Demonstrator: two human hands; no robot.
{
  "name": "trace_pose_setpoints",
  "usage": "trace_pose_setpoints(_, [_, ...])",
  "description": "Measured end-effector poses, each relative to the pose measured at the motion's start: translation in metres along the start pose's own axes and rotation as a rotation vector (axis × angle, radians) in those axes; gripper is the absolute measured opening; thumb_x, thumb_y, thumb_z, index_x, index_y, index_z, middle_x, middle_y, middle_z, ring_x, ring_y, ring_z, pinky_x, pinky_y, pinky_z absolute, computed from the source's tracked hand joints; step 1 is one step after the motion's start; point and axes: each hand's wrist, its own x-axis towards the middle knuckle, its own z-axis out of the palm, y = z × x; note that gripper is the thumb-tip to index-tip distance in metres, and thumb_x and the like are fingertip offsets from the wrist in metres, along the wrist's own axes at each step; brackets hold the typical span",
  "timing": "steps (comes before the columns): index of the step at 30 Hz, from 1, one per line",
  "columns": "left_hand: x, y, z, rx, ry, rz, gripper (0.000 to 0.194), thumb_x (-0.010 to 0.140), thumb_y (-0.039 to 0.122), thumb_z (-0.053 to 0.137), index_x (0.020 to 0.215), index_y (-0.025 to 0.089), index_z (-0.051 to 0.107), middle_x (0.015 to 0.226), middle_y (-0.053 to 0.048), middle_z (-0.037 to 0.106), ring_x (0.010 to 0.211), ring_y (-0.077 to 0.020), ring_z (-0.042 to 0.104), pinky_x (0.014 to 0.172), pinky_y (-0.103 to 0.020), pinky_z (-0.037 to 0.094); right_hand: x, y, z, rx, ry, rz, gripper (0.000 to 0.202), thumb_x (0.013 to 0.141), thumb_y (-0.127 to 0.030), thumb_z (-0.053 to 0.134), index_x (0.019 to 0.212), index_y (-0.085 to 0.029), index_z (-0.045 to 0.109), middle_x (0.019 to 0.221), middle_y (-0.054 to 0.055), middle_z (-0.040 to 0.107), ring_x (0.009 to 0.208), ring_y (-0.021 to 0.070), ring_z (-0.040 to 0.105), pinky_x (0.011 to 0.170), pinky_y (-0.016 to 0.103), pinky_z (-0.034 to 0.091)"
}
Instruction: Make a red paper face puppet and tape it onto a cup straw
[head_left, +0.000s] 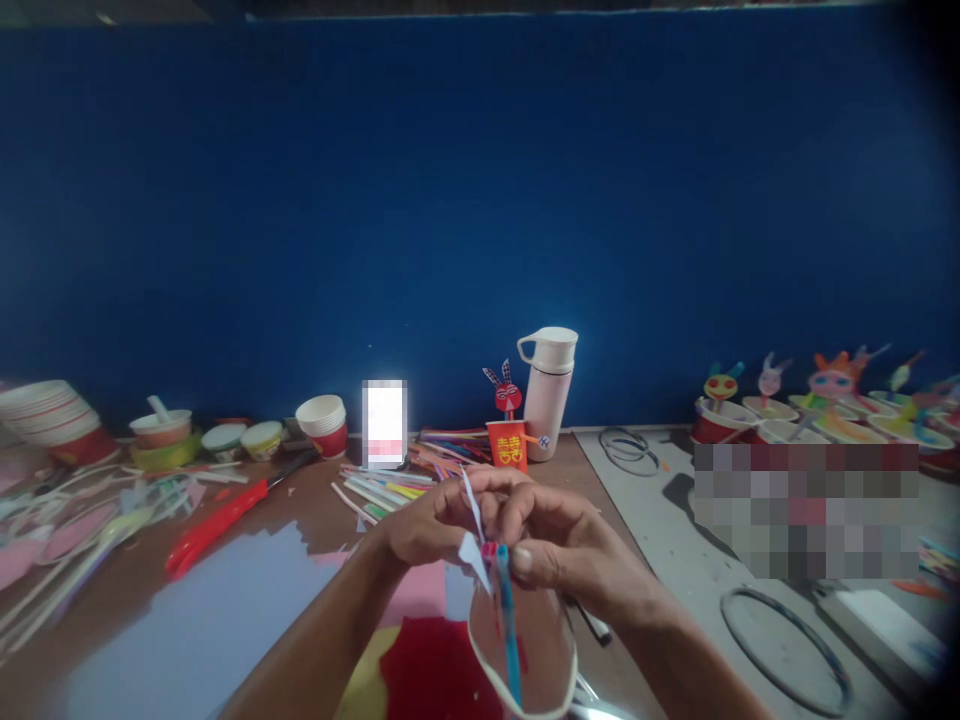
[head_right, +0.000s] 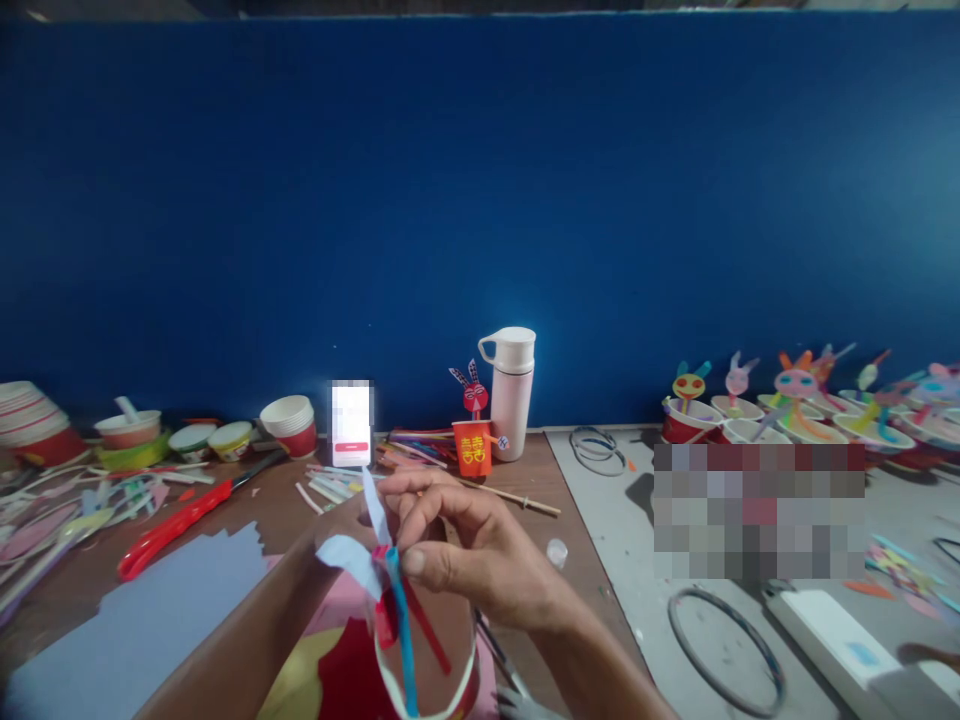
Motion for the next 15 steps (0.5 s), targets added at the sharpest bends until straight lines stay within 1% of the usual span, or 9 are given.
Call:
trace_pose_setpoints(3, [0.0001,-0.0022,-0.0037,-0.074,-0.002,0.02,0.03,0.057,0.038,0.078,0.058,0.015,0.058,0.071,-0.007,0.06,0.072,-0.0211,0.059,0.057,-0.028,0.047,0.001,-0.0012,0.0001,-0.019,0.013,-0.055,0.005,0.077,-0.026,0.067,0.08,-0.022,0.067,0.119,0.005,0.057,0.107,0.0236,0.054,0.089,0.042,0.043])
trace_pose_setpoints(5, [0.0011,-0.0036,-0.0064,-0.141,-0.008,0.037,0.028,0.058,0.034,0.077,0.06,0.014,0.059,0.067,-0.006,0.058,0.067,-0.0192,0.058,0.054,-0.026,0.046,0.0015,-0.0014,-0.0001,-0.072,0.051,-0.115,0.003,0.079,-0.025,0.065,0.079,-0.022,0.066,0.113,0.005,0.061,0.106,0.0228,0.055,0.092,0.042,0.042])
trace_pose_setpoints(7, [0.0026,-0.004,-0.0085,-0.211,-0.011,0.069,0.029,0.058,0.035,0.076,0.063,0.013,0.057,0.065,-0.004,0.057,0.059,-0.0165,0.057,0.05,-0.024,0.044,0.0013,-0.0013,-0.0002,-0.116,0.101,-0.161,0.003,0.081,-0.024,0.064,0.078,-0.022,0.064,0.107,0.005,0.064,0.11,0.0227,0.052,0.096,0.042,0.038])
trace_pose_setpoints(9, [0.004,-0.003,-0.0096,-0.285,-0.011,0.116,0.034,0.057,0.041,0.075,0.063,0.015,0.054,0.065,-0.003,0.056,0.054,-0.0142,0.056,0.046,-0.023,0.043,0.0003,-0.0006,0.0001,-0.121,0.138,-0.19,0.004,0.082,-0.023,0.062,0.079,-0.022,0.061,0.103,0.005,0.065,0.11,0.023,0.052,0.096,0.043,0.038])
trace_pose_setpoints(12, [0.0057,-0.0013,-0.0092,-0.374,-0.025,0.176,0.038,0.055,0.046,0.074,0.063,0.018,0.051,0.058,0.0,0.052,0.048,-0.0132,0.052,0.041,-0.022,0.041,-0.0017,0.0015,0.0017,-0.106,0.143,-0.182,0.006,0.084,-0.024,0.059,0.08,-0.021,0.058,0.096,0.006,0.064,0.097,0.0224,0.058,0.087,0.042,0.044])
trace_pose_setpoints(15, [0.0076,-0.0029,-0.007,-0.422,-0.026,0.193,0.032,0.059,0.041,0.073,0.066,0.018,0.052,0.052,0.003,0.048,0.045,-0.0123,0.048,0.04,-0.023,0.04,-0.0033,0.0043,0.004,-0.158,0.125,-0.131,0.007,0.084,-0.026,0.059,0.082,-0.02,0.057,0.09,0.005,0.063,0.087,0.0196,0.059,0.078,0.036,0.047])
